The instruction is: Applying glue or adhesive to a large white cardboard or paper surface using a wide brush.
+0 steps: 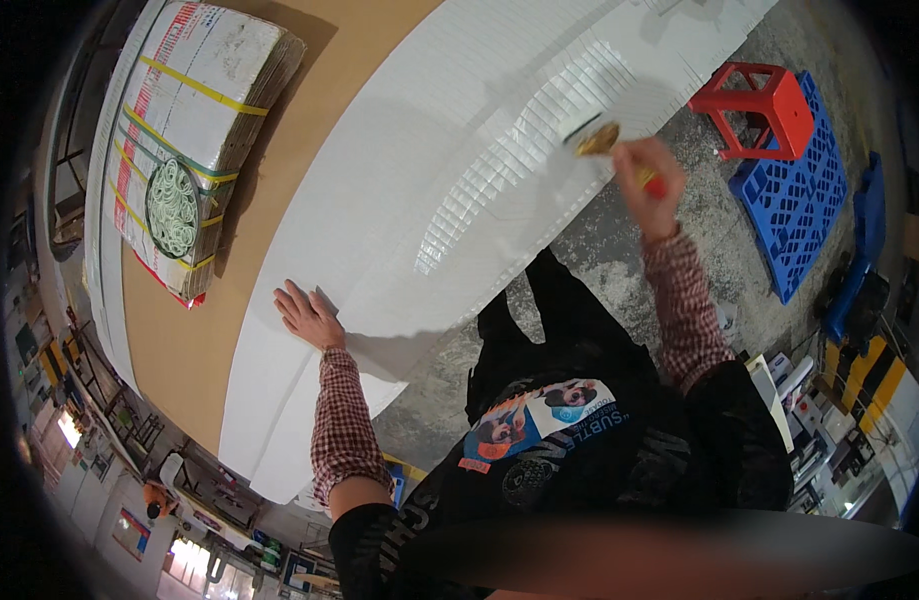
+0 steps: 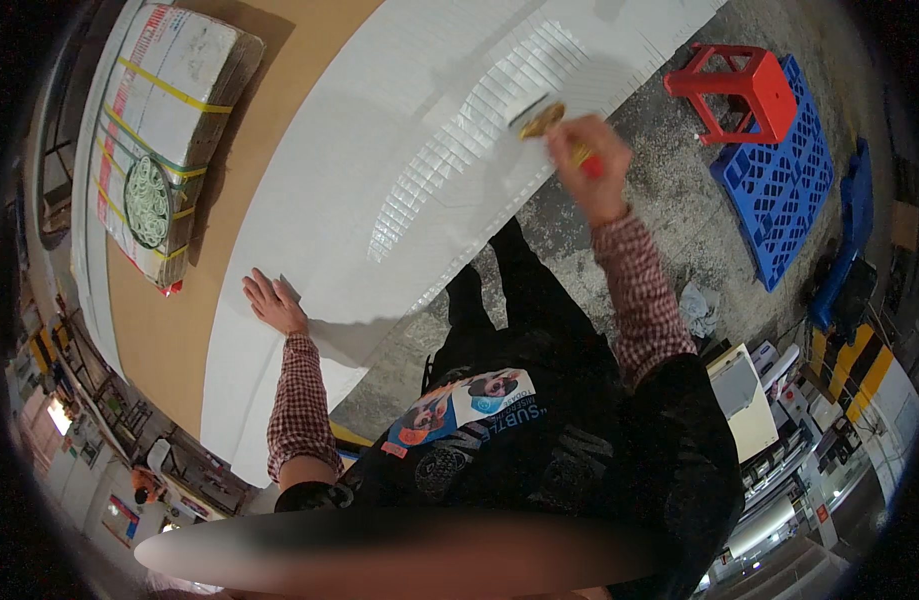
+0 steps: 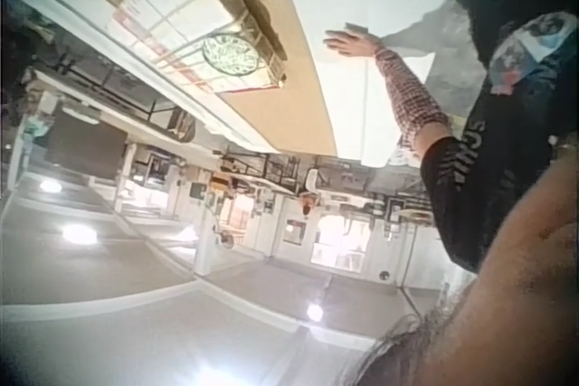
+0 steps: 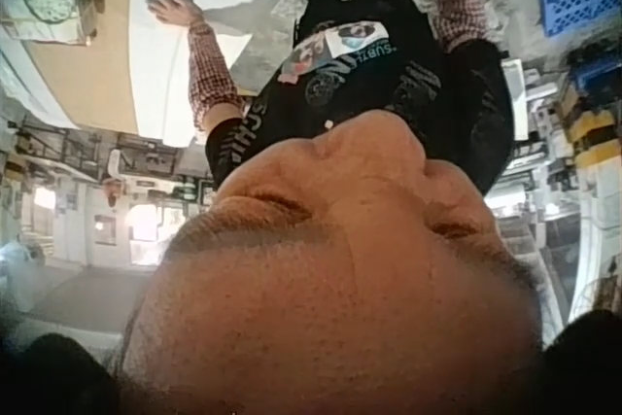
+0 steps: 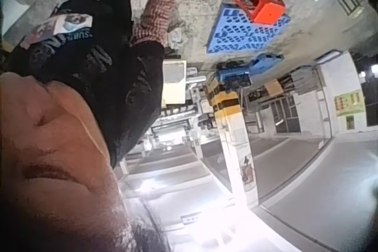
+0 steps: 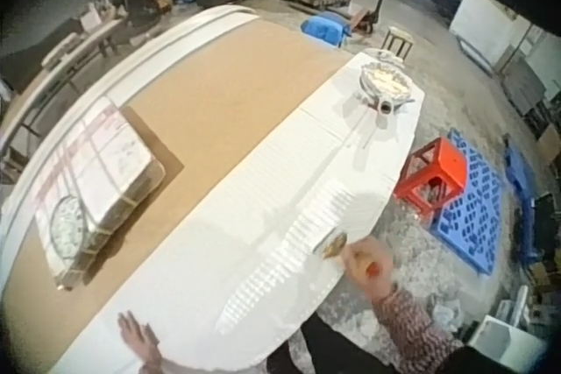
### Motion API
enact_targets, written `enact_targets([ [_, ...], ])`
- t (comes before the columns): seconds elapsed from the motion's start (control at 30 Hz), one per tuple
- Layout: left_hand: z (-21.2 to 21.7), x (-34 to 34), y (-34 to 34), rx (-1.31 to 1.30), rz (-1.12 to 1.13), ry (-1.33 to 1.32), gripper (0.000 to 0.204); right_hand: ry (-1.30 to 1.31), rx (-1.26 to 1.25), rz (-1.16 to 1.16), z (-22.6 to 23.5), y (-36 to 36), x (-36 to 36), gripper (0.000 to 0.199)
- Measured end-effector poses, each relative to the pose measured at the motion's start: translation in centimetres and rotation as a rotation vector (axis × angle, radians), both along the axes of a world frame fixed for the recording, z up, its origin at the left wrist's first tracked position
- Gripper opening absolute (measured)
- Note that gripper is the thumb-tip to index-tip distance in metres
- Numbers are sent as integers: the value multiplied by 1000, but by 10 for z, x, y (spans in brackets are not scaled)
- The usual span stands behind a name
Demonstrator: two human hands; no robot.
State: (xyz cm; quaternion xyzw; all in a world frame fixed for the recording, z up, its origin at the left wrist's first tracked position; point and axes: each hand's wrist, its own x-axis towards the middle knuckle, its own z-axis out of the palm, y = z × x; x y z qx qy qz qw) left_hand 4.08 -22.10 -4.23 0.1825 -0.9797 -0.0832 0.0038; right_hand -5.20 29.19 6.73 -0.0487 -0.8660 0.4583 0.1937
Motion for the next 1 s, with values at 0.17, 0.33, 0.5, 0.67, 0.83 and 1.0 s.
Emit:
enact_targets([
  [0.17,-1,0,0,-1,-24,46,55,81,-113,361,18,-18,3,5],
  [0.33,-2,1,0,26,-5,84,57,98,-68,-141,7,22,-49,6],
  [0.5,-1,-1,-1,-24,4,3,54,7,-72,222,-14,25,-26,8],
  [0.67,0,-1,0,-20,-15,34,56,48,-170,-2,-8,34,-51,10],
  [0.83,0,-3,1,-25,-24,51,57,24,-200,-60,-13,31,-74,10],
  [1.0,0,-2,0,-5,2,24,58,-20,-162,129,-14,17,-49,9],
])
